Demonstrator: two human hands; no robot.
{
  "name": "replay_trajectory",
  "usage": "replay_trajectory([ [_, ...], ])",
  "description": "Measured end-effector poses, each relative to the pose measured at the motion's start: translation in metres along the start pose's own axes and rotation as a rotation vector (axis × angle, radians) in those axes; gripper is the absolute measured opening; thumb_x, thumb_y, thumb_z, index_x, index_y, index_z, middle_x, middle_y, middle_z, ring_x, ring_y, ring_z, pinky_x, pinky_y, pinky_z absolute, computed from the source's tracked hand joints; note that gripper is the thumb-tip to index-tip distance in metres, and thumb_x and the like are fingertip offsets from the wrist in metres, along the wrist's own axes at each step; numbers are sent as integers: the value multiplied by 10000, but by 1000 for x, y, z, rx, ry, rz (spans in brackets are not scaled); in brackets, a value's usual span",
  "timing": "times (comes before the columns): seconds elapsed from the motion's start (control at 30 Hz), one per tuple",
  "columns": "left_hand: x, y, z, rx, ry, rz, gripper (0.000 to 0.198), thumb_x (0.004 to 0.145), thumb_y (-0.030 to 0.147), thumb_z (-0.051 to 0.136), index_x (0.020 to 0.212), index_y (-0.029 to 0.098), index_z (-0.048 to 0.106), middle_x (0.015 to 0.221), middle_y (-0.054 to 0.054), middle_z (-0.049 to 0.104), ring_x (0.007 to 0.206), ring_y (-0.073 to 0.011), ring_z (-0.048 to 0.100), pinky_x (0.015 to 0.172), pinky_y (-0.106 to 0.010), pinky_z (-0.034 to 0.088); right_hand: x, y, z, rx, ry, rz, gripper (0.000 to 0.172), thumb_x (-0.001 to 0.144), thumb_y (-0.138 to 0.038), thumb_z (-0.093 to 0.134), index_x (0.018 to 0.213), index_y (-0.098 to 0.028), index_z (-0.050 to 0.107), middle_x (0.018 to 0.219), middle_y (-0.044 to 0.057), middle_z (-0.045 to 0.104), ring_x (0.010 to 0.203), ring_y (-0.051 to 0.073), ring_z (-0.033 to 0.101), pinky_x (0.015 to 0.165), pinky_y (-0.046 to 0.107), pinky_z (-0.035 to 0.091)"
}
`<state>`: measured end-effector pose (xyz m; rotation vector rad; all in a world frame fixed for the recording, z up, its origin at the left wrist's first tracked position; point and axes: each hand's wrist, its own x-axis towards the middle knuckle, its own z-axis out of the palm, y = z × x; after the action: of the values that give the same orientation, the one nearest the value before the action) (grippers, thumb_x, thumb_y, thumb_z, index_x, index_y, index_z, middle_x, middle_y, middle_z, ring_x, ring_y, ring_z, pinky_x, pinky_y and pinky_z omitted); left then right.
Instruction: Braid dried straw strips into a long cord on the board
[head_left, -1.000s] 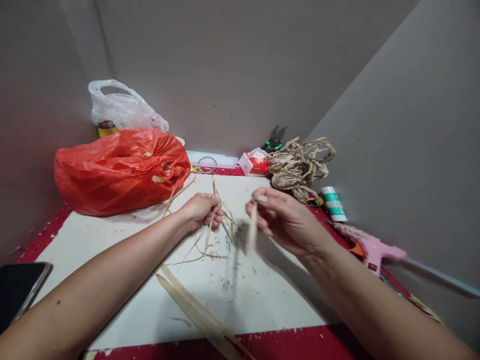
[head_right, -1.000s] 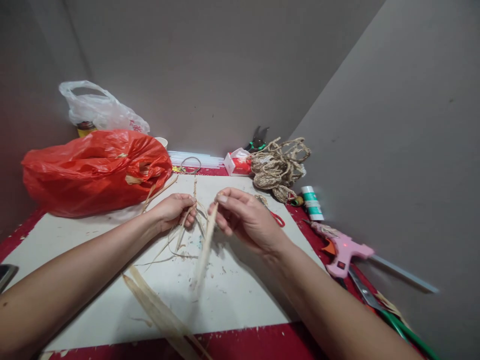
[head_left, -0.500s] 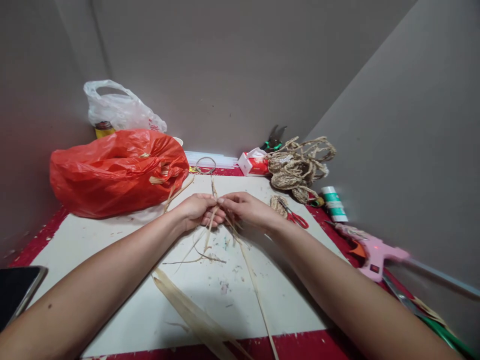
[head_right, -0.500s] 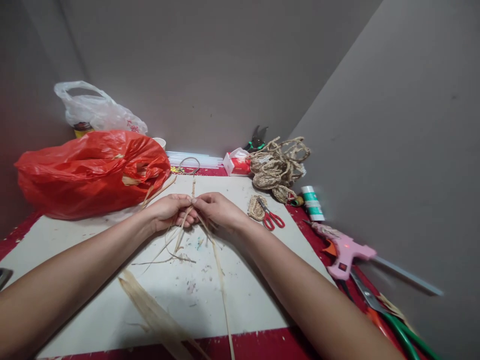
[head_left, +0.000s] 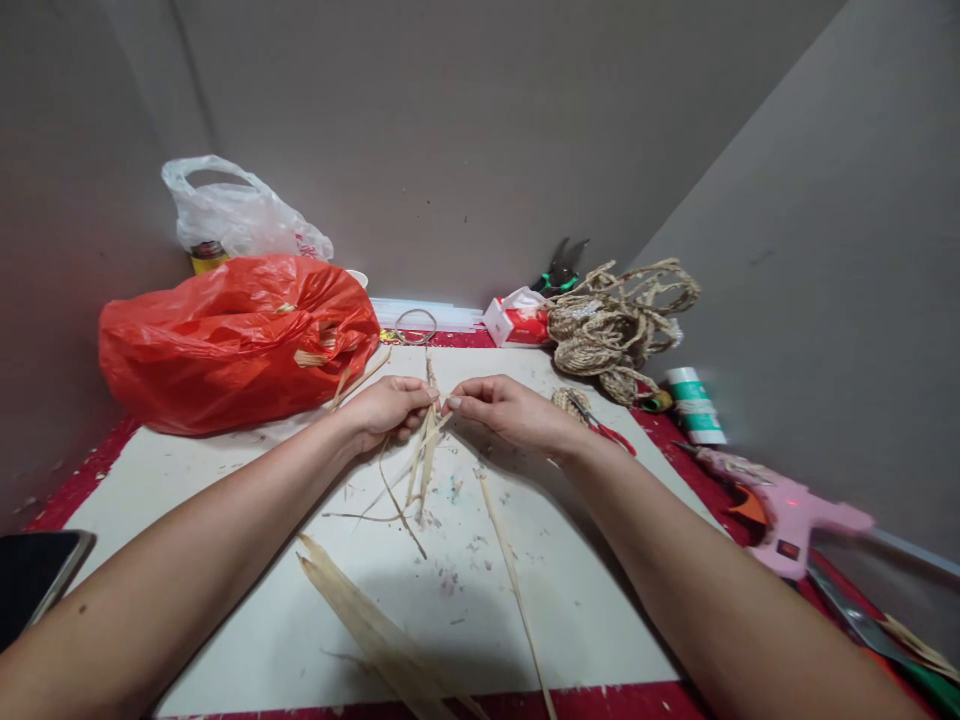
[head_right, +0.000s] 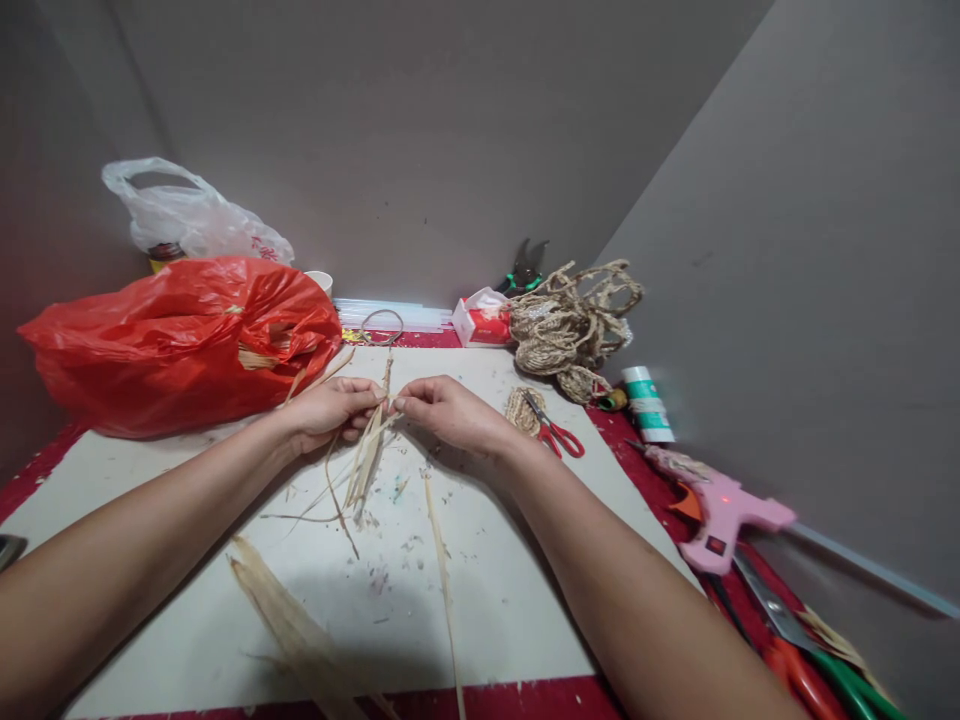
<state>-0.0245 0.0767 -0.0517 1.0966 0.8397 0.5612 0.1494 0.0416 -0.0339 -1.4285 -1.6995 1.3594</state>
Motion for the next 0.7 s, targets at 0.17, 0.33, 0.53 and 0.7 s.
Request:
replay_trajectory([
  [0.17,-4,4,-1,-38,-41,-35,144,782,182,550,658,134,495,475,82,319,342,3,195,344,-132,92,-2,1,-17,230,-82,44,314,729,-414,634,645,-149,486,510,-57,412,414,33,308,390,184,189],
  [0.33,-4,3,-3,-46,-33,-60,137,786,186,543,669,122,514,469,89,283,344,4,179,353,-139,88,-31,-24,-47,478,-43,-78,283,723,-340,656,595,-159,480,467,-59,369,381,23,261,362,171,149],
  [0.53,-4,3,-5,-62,-41,-73,139,790,194,541,677,116,521,480,85,299,350,3,183,354,-141,91,-84,-64,-46,551,-35,-440,282,733,-368,651,567,-197,500,433,-62,367,328,25,262,338,195,175],
  [0.7,-5,3,-5,-69,-50,-52,124,783,193,545,687,119,520,486,87,301,354,3,175,355,-138,90,-80,-67,1,56,-471,-201,193,771,-325,612,671,-162,587,520,-23,495,427,59,407,399,197,314],
])
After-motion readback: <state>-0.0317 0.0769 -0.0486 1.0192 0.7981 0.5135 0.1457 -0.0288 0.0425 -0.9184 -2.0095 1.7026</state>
